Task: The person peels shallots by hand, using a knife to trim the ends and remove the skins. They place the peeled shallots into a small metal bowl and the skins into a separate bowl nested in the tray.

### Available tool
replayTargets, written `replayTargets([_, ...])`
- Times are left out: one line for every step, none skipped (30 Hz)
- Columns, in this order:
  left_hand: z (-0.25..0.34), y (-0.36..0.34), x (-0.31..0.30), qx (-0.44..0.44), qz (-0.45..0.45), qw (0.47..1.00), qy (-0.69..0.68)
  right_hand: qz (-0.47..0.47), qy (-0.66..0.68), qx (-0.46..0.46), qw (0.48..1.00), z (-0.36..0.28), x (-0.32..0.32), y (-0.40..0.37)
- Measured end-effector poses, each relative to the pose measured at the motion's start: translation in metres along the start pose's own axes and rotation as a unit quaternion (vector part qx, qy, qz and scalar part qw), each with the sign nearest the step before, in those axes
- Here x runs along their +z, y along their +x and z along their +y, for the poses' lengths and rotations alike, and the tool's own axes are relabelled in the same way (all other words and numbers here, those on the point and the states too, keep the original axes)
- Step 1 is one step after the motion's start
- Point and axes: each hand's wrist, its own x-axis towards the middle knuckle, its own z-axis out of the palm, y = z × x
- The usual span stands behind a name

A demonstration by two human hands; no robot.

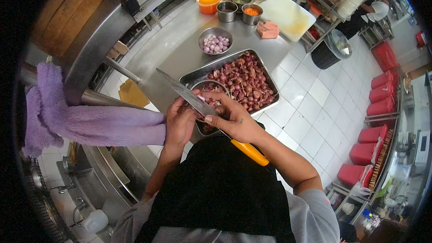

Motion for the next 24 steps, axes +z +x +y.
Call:
replayTargets([-0.001, 0.000, 0.000, 0.002, 0.004, 1.000, -0.008, 0.001, 0.000, 0.001, 1.000, 0.000, 0.000, 0.000])
replayTargets([-0.001, 0.000, 0.000, 0.004, 0.007, 1.000, -0.016, 0.003, 0.002, 0.007, 1.000, -0.001, -0.001, 0.000])
replayTargets([-0.002, 0.000, -0.001, 0.003, 0.007, 1.000, -0.016, 0.006, 0.003, 0.013, 1.000, -0.001, -0.001, 0.000])
replayTargets([-0.002, 0.001, -0.003, -0.005, 0.000, 1.000, -0.025, 0.006, 0.003, 0.014, 1.000, 0.001, -0.001, 0.000])
replayTargets([-0.002, 0.001, -0.004, -0.014, -0.007, 0.999, -0.034, 0.015, 0.027, 0.003, 1.000, 0.004, -0.001, 0.001])
replayTargets([0.000, 0.001, -0.001, -0.014, -0.006, 0.999, -0.033, 0.024, 0.051, -0.006, 0.998, 0.006, -0.001, 0.002])
replayTargets([0.003, 0.001, 0.003, -0.015, -0.014, 0.999, -0.045, 0.023, 0.052, -0.006, 0.998, 0.005, -0.003, 0.001])
replayTargets([0.005, 0.003, 0.006, -0.017, -0.022, 0.998, -0.056, 0.008, 0.099, 0.039, 0.994, 0.002, -0.006, 0.000])
replayTargets([0.004, 0.004, 0.004, -0.017, -0.022, 0.998, -0.056, -0.006, 0.145, 0.084, 0.986, -0.001, -0.008, -0.001])
replayTargets([0.002, 0.005, 0.001, -0.030, -0.025, 0.996, -0.082, -0.006, 0.145, 0.084, 0.986, -0.002, -0.008, -0.001])
replayTargets([0.001, 0.006, 0.000, -0.042, -0.029, 0.993, -0.108, -0.006, 0.186, 0.099, 0.978, -0.002, -0.008, 0.000])
replayTargets([0.000, 0.007, 0.000, -0.042, -0.028, 0.993, -0.107, -0.005, 0.226, 0.112, 0.968, -0.003, -0.008, 0.000])
replayTargets([0.000, 0.008, 0.002, -0.042, -0.021, 0.992, -0.114, -0.006, 0.226, 0.112, 0.968, 0.000, -0.009, 0.001])
replayTargets([0.000, 0.008, 0.002, -0.041, -0.015, 0.992, -0.120, 0.021, 0.208, 0.103, 0.972, 0.005, -0.012, 0.002])
replayTargets([0.002, 0.008, 0.002, -0.040, -0.014, 0.992, -0.119, 0.047, 0.189, 0.094, 0.976, 0.009, -0.015, 0.003])
replayTargets([0.004, 0.008, 0.002, -0.051, -0.011, 0.991, -0.122, 0.048, 0.171, 0.085, 0.980, 0.012, -0.020, 0.004])
replayTargets([0.006, 0.008, 0.002, -0.062, -0.007, 0.990, -0.126, 0.046, 0.171, 0.084, 0.981, 0.013, -0.024, 0.003])
replayTargets([0.007, 0.008, 0.002, -0.062, -0.007, 0.990, -0.125, 0.052, 0.160, 0.088, 0.982, 0.015, -0.026, 0.002])
replayTargets([0.008, 0.009, 0.001, -0.062, -0.016, 0.990, -0.127, 0.058, 0.148, 0.093, 0.983, 0.015, -0.027, 0.002])
replayTargets([0.008, 0.009, 0.001, -0.063, -0.025, 0.989, -0.128, 0.071, 0.118, 0.127, 0.982, 0.014, -0.027, 0.000])
replayTargets([0.005, 0.010, -0.001, -0.064, -0.027, 0.989, -0.129, 0.072, 0.117, 0.127, 0.982, 0.012, -0.024, -0.002])
replayTargets([-0.001, 0.010, -0.006, -0.055, -0.036, 0.992, -0.107, 0.068, 0.091, 0.095, 0.989, 0.010, -0.018, -0.002])
replayTargets([-0.004, 0.011, -0.010, -0.046, -0.046, 0.994, -0.085, 0.062, 0.065, 0.062, 0.994, 0.008, -0.015, -0.003])
replayTargets([-0.005, 0.010, -0.008, -0.046, -0.046, 0.994, -0.085, 0.032, 0.061, 0.072, 0.995, 0.004, -0.017, -0.006])
